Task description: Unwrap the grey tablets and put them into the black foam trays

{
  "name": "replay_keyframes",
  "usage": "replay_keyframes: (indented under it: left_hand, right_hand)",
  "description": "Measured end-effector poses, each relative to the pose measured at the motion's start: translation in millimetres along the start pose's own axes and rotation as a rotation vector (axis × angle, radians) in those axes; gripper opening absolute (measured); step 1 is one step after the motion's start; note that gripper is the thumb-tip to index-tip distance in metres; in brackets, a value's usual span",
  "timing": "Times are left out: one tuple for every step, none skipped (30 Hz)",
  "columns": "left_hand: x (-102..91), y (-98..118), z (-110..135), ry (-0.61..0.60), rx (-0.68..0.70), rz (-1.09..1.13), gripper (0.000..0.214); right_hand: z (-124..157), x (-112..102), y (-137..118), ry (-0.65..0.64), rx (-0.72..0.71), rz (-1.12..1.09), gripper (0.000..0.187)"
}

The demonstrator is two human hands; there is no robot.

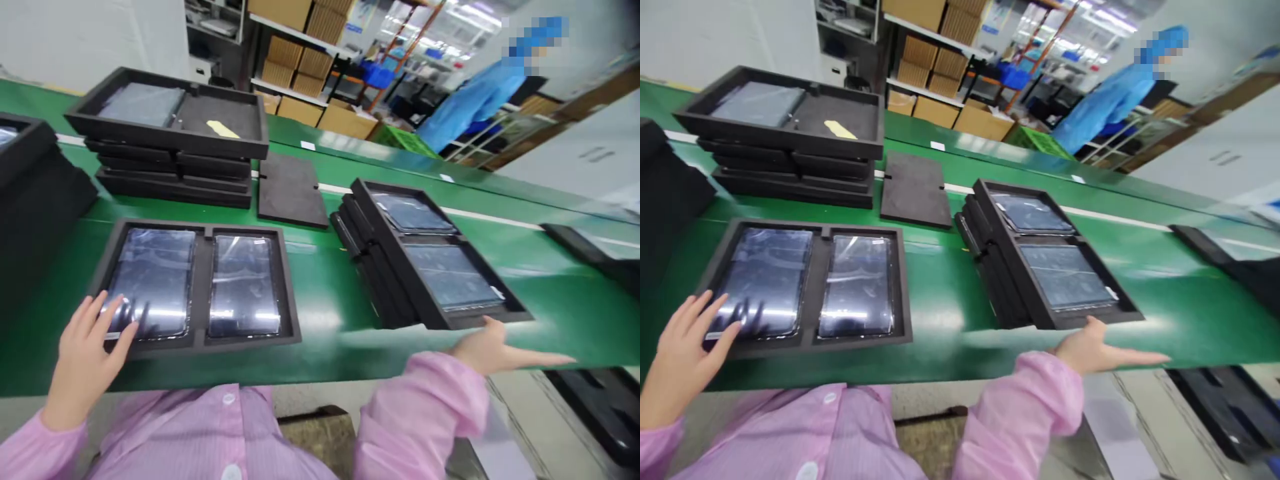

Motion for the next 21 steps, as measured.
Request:
replay_keyframes:
  left_hand:
    - [-4.3, -2, 11, 0.028, 0.004, -0.022, 0.064]
    - [-4.7, -2, 20, 0.03, 0.023, -0.043, 0.066]
    - [-2.0, -1, 27, 0.01, 0.048, -0.064, 0.067]
    - [1.7, -1, 32, -0.015, 0.069, -0.086, 0.067]
    - [4.9, -1, 35, -0.032, 0.082, -0.103, 0.066]
    - [7.1, -2, 36, -0.042, 0.081, -0.116, 0.065]
    - [7.5, -4, 35, -0.037, 0.068, -0.125, 0.064]
    - [6.4, -7, 32, -0.021, 0.046, -0.137, 0.063]
    - [4.5, -10, 29, 0.0, 0.019, -0.156, 0.063]
    - [2.3, -14, 26, 0.02, -0.012, -0.183, 0.063]
    - [-0.2, -18, 23, 0.042, -0.046, -0.213, 0.063]
    - [-2.6, -23, 21, 0.064, -0.08, -0.24, 0.063]
    - [-4.5, -27, 19, 0.084, -0.11, -0.258, 0.063]
    - [-5.6, -31, 19, 0.101, -0.138, -0.269, 0.063]
    - [-5.8, -34, 19, 0.115, -0.159, -0.272, 0.063]
    - [-5.1, -36, 19, 0.123, -0.176, -0.272, 0.063]
    - [-3.9, -37, 19, 0.128, -0.185, -0.27, 0.062]
    - [-2.4, -37, 19, 0.131, -0.188, -0.268, 0.062]
    - [-1.1, -35, 18, 0.133, -0.186, -0.267, 0.061]
    - [-0.5, -33, 18, 0.135, -0.185, -0.266, 0.06]
    - [-0.7, -32, 17, 0.136, -0.189, -0.264, 0.059]
  right_hand:
    - [17, 6, -17, -0.047, -0.198, -0.007, 0.103]
    - [42, 16, -31, -0.133, -0.405, -0.013, 0.102]
    - [73, 29, -38, -0.244, -0.578, -0.013, 0.096]
    - [109, 43, -36, -0.377, -0.689, -0.002, 0.086]
    - [145, 58, -26, -0.514, -0.719, 0.013, 0.074]
    - [185, 73, -10, -0.659, -0.717, 0.043, 0.059]
    - [232, 89, 9, -0.866, -0.724, 0.075, 0.048]
    - [289, 102, 28, -1.132, -0.771, 0.086, 0.042]
    - [345, 108, 48, -1.374, -0.837, 0.091, 0.037]
    - [395, 111, 68, -1.566, -0.948, 0.141, 0.034]
    - [437, 113, 91, -1.689, -1.094, 0.25, 0.031]
    - [466, 119, 108, -1.73, -1.132, 0.295, 0.027]
    - [490, 126, 122, -1.745, -1.162, 0.333, 0.023]
    - [507, 134, 135, -1.739, -1.191, 0.375, 0.021]
    - [518, 141, 144, -1.719, -1.205, 0.404, 0.02]
    - [525, 148, 152, -1.697, -1.224, 0.432, 0.021]
    - [529, 153, 158, -1.675, -1.243, 0.457, 0.022]
    - [530, 157, 163, -1.657, -1.26, 0.475, 0.024]
    - [529, 160, 166, -1.645, -1.274, 0.488, 0.025]
    - [527, 161, 168, -1.639, -1.286, 0.494, 0.026]
    - [524, 161, 170, -1.639, -1.296, 0.496, 0.026]
Point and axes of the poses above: each hand's wrist, its own z-axis away from the middle knuckle, its own x-axis out of the palm, y = z × x, the point moved 9 cm from there along -z, towards the middle knuckle, and after that the axes turned 13 degrees about y, right-handed, at the moved point
